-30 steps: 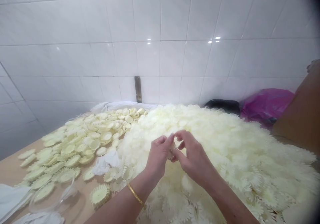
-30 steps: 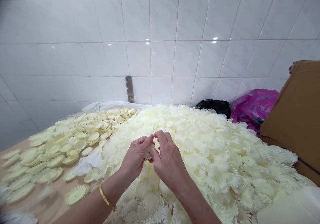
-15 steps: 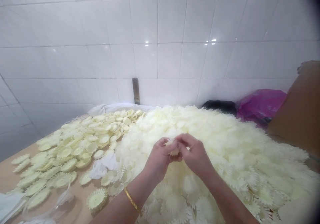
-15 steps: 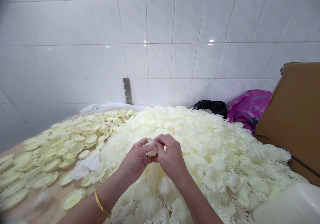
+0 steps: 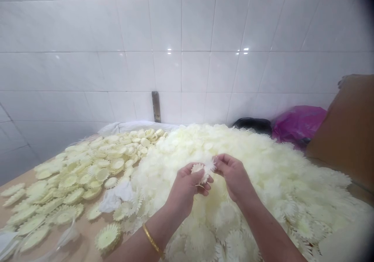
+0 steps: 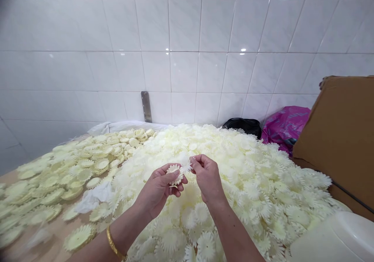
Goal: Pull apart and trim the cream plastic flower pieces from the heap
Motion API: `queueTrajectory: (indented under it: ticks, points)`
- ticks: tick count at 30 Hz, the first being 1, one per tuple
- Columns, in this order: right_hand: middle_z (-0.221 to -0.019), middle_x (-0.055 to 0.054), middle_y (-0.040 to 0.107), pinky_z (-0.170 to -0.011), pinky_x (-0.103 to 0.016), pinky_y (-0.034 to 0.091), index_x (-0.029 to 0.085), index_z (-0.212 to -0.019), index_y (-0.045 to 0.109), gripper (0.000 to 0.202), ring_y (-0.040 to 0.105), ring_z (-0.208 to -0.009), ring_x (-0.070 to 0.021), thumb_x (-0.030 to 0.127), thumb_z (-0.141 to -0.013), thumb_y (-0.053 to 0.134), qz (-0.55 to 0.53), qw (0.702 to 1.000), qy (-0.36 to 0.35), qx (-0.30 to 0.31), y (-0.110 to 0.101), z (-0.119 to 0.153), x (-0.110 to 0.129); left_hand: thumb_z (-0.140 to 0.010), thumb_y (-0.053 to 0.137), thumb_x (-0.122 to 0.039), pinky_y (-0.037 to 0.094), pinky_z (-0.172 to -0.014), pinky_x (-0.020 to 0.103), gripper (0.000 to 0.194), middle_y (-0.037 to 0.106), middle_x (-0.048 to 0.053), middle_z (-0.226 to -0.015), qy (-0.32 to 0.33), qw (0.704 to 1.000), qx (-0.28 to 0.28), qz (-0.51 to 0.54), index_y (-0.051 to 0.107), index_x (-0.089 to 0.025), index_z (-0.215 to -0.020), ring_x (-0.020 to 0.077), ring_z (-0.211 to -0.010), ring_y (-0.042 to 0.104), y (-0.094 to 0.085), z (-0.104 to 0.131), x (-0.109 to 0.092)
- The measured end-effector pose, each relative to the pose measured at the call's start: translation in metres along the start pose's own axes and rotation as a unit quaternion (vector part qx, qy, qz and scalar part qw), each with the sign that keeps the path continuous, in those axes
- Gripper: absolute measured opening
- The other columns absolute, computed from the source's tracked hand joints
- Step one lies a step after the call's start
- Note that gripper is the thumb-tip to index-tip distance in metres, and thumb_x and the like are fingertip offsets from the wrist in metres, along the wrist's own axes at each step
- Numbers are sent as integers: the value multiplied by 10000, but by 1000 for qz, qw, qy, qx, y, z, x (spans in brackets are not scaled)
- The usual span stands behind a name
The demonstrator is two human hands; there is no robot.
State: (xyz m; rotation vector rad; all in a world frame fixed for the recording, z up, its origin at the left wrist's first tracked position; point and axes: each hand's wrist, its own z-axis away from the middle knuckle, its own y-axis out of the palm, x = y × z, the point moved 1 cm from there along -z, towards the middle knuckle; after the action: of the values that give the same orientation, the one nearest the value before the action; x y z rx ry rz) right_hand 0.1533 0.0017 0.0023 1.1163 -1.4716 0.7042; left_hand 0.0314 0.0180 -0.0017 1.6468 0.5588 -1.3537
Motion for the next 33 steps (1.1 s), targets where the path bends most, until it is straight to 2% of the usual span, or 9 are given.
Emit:
queueTrajectory:
  ticks: [4, 7, 10, 13, 15, 19, 25, 30, 33]
  points:
    - [-554, 17, 516, -590, -277, 432, 158, -582, 512, 254, 489, -539, -115, 378, -636, 628, 22, 999, -26, -38, -5, -3, -1, -701, 575, -267, 365, -457, 204, 182, 592, 43, -638, -8, 1000, -3, 5, 544, -150, -837, 84, -467, 490, 0, 0, 0]
    - [-549, 22, 514, -584, -284, 438, 170, -635, 511, 269, 520, -537, -128, 423, -658, 598, 43, 989, -51, -132, -21, -10, 0, -691, 570, -223, 352, -434, 197, 160, 573, 32, -585, -12, 999, -29, 3, 535, -140, -822, 80, -440, 475, -2, -1, 0]
    - [-582, 12, 538, -606, -309, 446, 160, -811, 556, 296, 553, -565, -151, 427, -684, 572, 114, 976, -71, -172, -37, -16, 4, -702, 573, -237, 372, -439, 203, 185, 577, 36, -610, -16, 999, -37, 16, 530, -138, -853, 84, -447, 488, -3, -2, 0]
    - [-638, -21, 585, -620, -338, 446, 146, -1009, 550, 377, 582, -613, -184, 395, -727, 524, 231, 960, -89, -131, -39, -15, 10, -738, 549, -316, 429, -491, 237, 249, 592, 61, -683, -45, 997, -15, 59, 517, -139, -910, 106, -493, 533, 0, -2, 0]
    - [-630, -29, 585, -612, -322, 441, 147, -898, 597, 292, 575, -618, -181, 375, -741, 503, 262, 954, -97, -105, -34, -11, 15, -753, 533, -332, 461, -544, 267, 270, 601, 81, -735, -64, 994, 4, 85, 511, -136, -936, 129, -547, 569, 1, -2, 1]
    - [-592, -18, 560, -570, -265, 418, 164, -673, 584, 222, 536, -594, -154, 358, -746, 505, 260, 956, -112, -76, -22, 0, 27, -705, 589, -201, 470, -612, 270, 242, 614, 97, -762, -55, 996, 1, 67, 534, -110, -922, 141, -607, 592, 1, -2, 2]
    - [-611, -11, 554, -570, -260, 391, 174, -676, 568, 205, 511, -607, -147, 315, -781, 464, 291, 945, -151, 8, -9, 14, 35, -697, 612, -329, 422, -499, 224, 241, 595, 67, -626, -19, 1000, -2, 23, 547, -107, -766, 111, -507, 546, -1, -1, 7]
    - [-688, -26, 611, -624, -273, 435, 173, -740, 597, 181, 559, -664, -160, 294, -783, 470, 241, 954, -105, 147, 2, 18, 32, -667, 615, -435, 365, -421, 202, 318, 551, 19, -538, -7, 1000, -18, 5, 519, -135, -710, 90, -420, 495, -4, -4, 6]
    - [-695, -24, 616, -645, -281, 447, 172, -815, 600, 157, 572, -678, -164, 282, -770, 497, 225, 951, -88, 192, 4, 19, 30, -669, 605, -452, 351, -411, 197, 324, 520, -4, -520, -7, 1000, -25, 9, 511, -143, -688, 84, -410, 483, -5, -5, 5]
